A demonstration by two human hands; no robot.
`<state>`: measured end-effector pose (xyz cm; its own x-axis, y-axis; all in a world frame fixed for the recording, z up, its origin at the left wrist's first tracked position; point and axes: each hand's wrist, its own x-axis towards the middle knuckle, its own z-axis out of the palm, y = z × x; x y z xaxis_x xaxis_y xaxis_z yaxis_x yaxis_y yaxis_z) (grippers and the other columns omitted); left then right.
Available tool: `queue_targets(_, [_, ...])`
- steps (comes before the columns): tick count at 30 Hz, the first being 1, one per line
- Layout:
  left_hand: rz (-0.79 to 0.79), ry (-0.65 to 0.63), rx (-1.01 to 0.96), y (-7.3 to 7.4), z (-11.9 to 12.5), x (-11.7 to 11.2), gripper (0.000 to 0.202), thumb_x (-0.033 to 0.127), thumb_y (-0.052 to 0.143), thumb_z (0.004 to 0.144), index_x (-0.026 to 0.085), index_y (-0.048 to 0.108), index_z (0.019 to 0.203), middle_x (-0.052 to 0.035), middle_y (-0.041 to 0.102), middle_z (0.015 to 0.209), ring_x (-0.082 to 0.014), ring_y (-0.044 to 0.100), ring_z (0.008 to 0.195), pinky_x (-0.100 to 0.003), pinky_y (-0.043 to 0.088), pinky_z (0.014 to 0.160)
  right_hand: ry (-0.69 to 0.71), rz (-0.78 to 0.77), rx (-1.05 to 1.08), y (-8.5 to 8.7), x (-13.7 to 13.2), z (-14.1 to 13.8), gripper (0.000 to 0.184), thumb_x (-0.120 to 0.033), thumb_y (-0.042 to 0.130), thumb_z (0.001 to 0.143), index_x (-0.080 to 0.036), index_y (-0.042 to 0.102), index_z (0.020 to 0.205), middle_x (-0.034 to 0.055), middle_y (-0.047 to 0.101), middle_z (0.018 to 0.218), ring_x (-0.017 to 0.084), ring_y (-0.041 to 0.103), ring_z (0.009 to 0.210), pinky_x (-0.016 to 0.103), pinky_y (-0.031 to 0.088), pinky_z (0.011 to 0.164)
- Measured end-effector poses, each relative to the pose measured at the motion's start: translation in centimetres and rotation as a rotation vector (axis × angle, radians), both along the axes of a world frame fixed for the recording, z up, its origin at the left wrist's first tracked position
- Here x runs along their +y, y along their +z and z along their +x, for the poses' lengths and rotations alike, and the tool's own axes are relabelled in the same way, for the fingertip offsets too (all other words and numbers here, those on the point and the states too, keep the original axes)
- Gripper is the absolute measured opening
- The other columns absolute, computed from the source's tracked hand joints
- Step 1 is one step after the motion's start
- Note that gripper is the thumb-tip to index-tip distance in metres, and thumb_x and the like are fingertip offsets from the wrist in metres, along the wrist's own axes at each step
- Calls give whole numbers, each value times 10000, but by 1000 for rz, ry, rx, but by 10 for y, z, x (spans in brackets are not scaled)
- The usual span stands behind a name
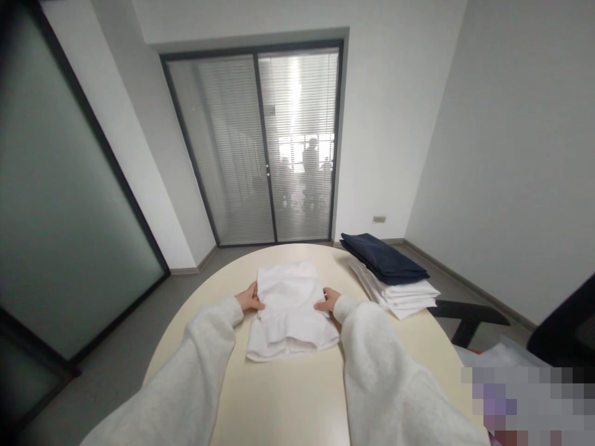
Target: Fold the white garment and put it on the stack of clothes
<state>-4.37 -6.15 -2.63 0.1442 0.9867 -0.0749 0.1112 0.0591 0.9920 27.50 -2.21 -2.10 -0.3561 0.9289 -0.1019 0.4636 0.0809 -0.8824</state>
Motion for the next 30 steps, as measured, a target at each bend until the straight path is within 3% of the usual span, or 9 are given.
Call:
queue_targets(3, [125,378,151,-3,10,18,887,175,765,550,195,306,1309,-83,579,1063,-178,610,850,-338,466,819,-275,172,-101,-9,10,-13,365,-290,646,654,-176,534,982,32,631,743,171,586,692,299,461,660])
queue_targets(5, [182,475,177,-3,15,22,759,219,722,628,202,351,1290,-70,586,1025,-154,613,793,-306,480,778,-342,295,-145,-13,14,-18,392,-331,615,691,-184,518,1041,20,614,716,171,573,688,305,452,682])
queue_targets(11, [174,212,-47,0,3,1,1047,276,771,577,239,144,1414,-82,561,1066,-117,607,705,-263,500,685,67,182,121,-18,16,-6,1099,-476,691,583,-168,40,1413,41,641,864,200,594,735,352,461,719])
queue_targets(13, [173,151,-34,0,-4,-8,1119,267,790,542,296,92,1417,-74,546,1101,-94,593,647,-256,501,640,204,147,228,-20,16,-2,1135,-480,724,528,-171,86,1415,81,619,1014,225,588,854,373,452,782])
queue_targets(16, [186,-14,44,2,-6,-18,1018,231,801,502,267,284,1378,-60,562,1099,-119,597,728,-249,489,677,307,183,281,-24,17,-2,1019,-449,757,469,-179,322,1351,94,549,1167,256,534,1004,383,415,873])
queue_targets(19, [213,-84,206,6,-1,-19,704,181,787,480,178,589,1156,-38,622,984,-161,589,823,-239,466,733,282,261,246,-24,15,-6,844,-349,737,492,-181,452,1268,74,551,1161,258,521,1019,381,405,894])
queue_targets(22, [283,25,268,16,8,-16,519,153,723,539,160,646,1053,-19,649,864,-159,588,760,-243,465,695,122,380,136,-11,12,-10,674,-205,615,570,-173,484,1230,63,582,1075,220,554,894,361,443,823])
queue_targets(25, [454,143,145,28,16,-14,433,152,642,604,157,633,1036,-38,644,944,-166,586,836,-253,458,743,-23,588,7,11,7,-13,561,-118,474,616,-165,508,1175,60,597,963,193,536,787,348,452,741])
queue_targets(30, [650,260,139,35,20,-16,257,129,566,624,174,634,868,-31,621,942,-178,556,936,-273,412,848,28,974,-171,34,-6,-16,356,-66,442,611,-160,581,924,76,558,868,228,461,881,373,385,815])
